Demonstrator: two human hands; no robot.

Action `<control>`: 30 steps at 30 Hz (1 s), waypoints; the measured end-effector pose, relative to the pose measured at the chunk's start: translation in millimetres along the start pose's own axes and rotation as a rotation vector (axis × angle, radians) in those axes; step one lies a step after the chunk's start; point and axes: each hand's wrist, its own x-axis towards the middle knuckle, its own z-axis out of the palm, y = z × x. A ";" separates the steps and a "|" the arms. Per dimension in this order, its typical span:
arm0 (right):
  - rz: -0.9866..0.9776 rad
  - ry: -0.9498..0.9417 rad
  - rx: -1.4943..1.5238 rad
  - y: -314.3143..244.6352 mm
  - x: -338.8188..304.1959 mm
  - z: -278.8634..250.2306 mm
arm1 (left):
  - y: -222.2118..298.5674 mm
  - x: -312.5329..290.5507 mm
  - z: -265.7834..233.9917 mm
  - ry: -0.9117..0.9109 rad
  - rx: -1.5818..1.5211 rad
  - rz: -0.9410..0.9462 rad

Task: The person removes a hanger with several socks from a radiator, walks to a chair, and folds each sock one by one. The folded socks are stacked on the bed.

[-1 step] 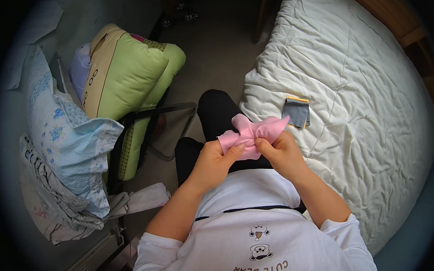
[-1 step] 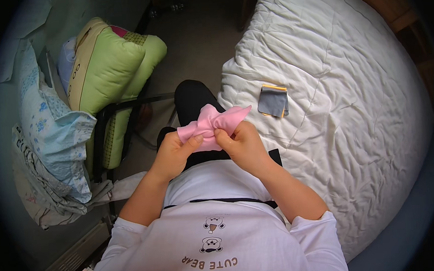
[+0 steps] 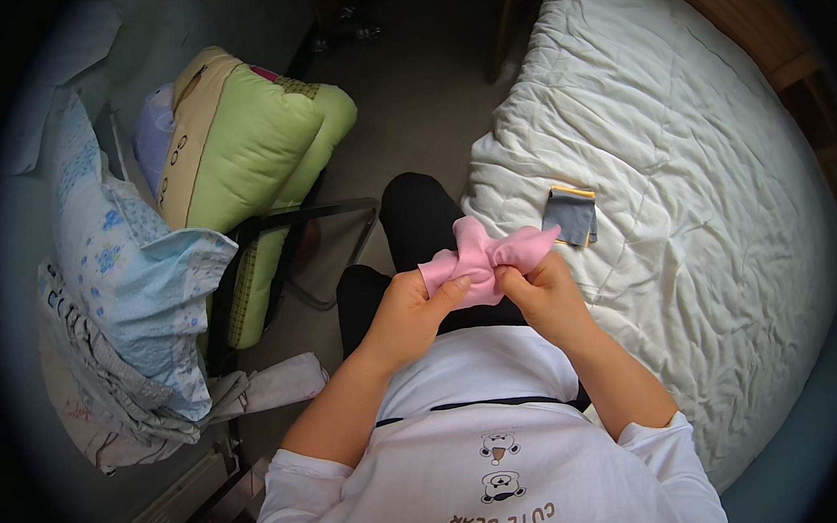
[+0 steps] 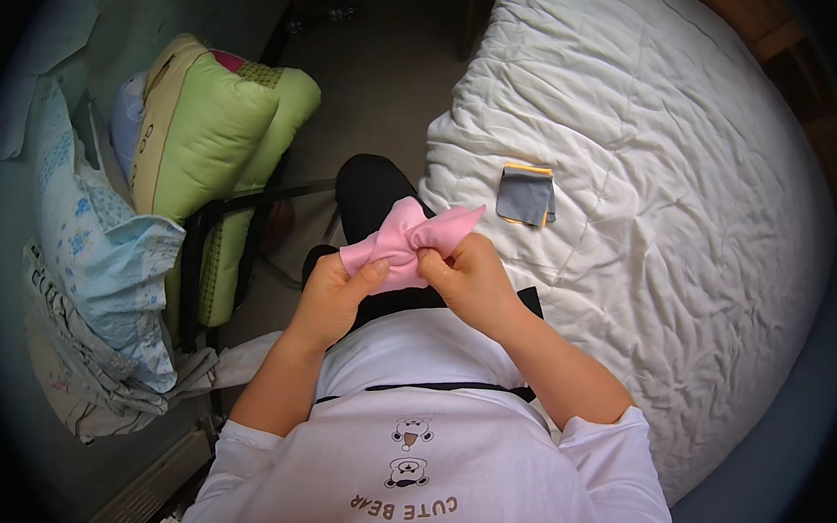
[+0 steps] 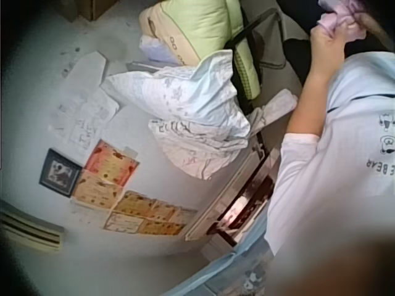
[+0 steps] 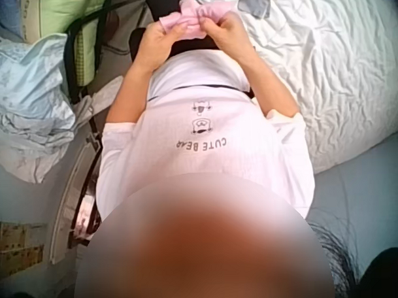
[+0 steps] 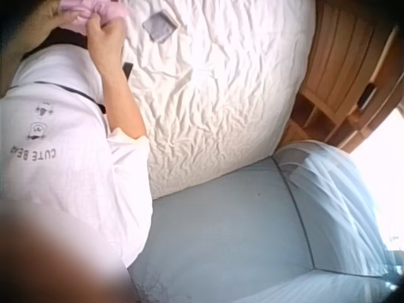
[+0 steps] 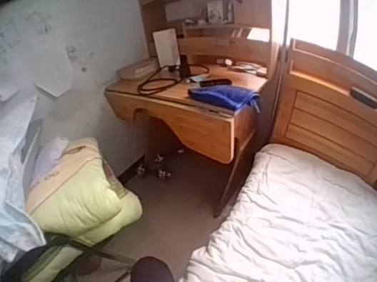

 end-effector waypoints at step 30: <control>0.131 0.016 0.430 0.8 -4.3 0.4 | -8.5 -3.9 -6.5 -0.017 -0.019 0.028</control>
